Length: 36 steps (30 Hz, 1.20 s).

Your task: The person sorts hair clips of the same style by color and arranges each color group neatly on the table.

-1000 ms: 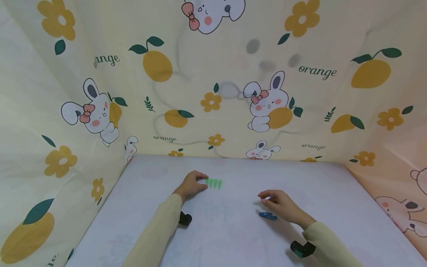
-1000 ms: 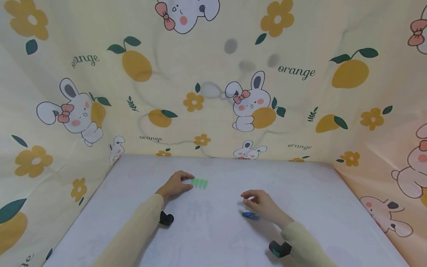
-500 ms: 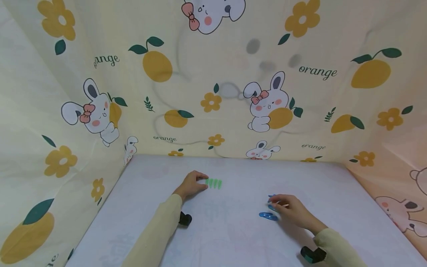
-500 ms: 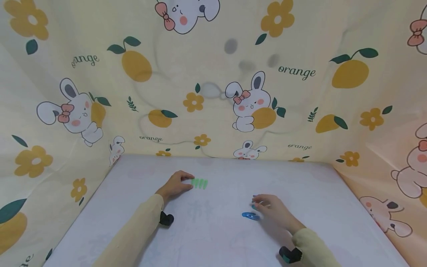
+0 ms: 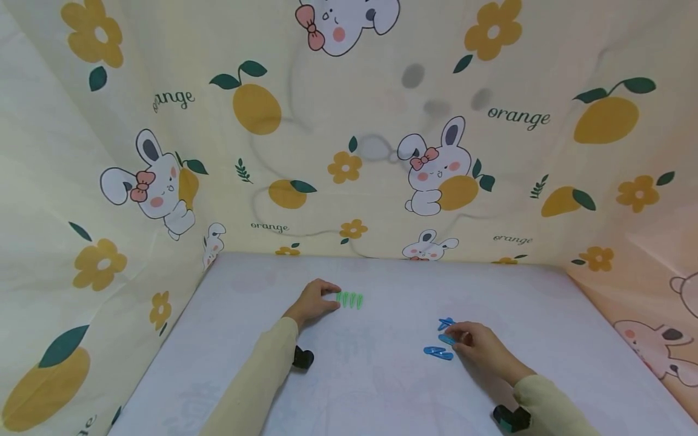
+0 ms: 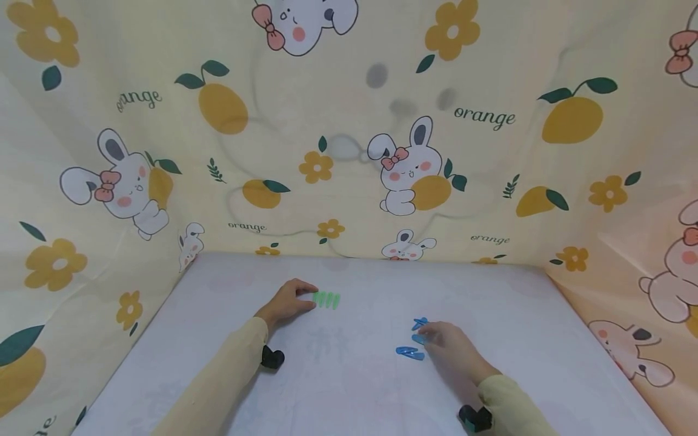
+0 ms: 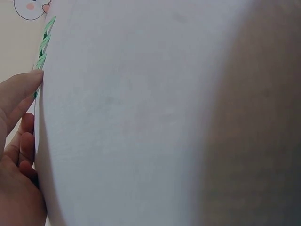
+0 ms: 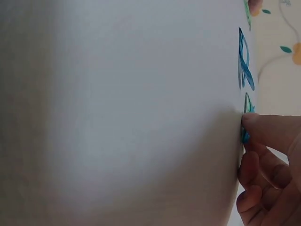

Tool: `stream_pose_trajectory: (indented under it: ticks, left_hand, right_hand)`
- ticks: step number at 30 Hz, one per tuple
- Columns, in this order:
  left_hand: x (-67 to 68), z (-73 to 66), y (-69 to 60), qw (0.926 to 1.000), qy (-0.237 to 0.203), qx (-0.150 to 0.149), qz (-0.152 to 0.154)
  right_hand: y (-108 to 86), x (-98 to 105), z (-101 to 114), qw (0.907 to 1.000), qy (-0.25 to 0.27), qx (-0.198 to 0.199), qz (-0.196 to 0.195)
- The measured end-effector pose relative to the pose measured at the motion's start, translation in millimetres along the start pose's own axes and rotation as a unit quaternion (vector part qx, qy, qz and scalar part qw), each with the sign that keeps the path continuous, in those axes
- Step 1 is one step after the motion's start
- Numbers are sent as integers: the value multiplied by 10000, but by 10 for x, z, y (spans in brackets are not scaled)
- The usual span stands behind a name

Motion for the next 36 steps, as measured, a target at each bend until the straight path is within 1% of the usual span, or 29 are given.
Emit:
stream_pose_trajectory:
  ticks: [4,12,15,18,22,24,29,34,36]
  left_hand:
    - [-7,15,14,10000,46,29,4]
    - [-18,11,16,9999,85,45,26]
    - [-17,16,19,10000,46,61,20]
    - [-17,19,25,10000,28,55,14]
    - [-17,21,27,10000,52,53,16]
    - [-20,26,30,10000,61,66,24]
    - [-23,46,32,9999,69,150,40]
    - [-21,50,24,9998,22,213,45]
    - [-21,46,23,9998,22,208,42]
  right_hand:
    - [-11,16,5,9998,-192,2,-6]
    - [-41,81,5,9999,-118,-16,-10]
    - [-46,94,-1,9998,-187,26,-50]
    - [-37,97,-39,9996,-231,-112,-95]
    - [-24,99,-79,9987,-415,-259,-131]
    - [-23,104,-88,9980,-544,-267,-154]
    - [-42,124,-71,9972,-686,-146,-262]
    - [-56,144,-25,9973,-627,59,-369]
    - [-48,140,-12,9976,-599,93,-332]
Point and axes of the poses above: each hand's wrist, its own y-axis towards the middle knuckle, its own x-axis out of the back of the hand, z = x × y, the point moved 8 cm from there along y, towards the middle knuckle, and after that the axes turned 1 degree about y, right-handed, at the moved point
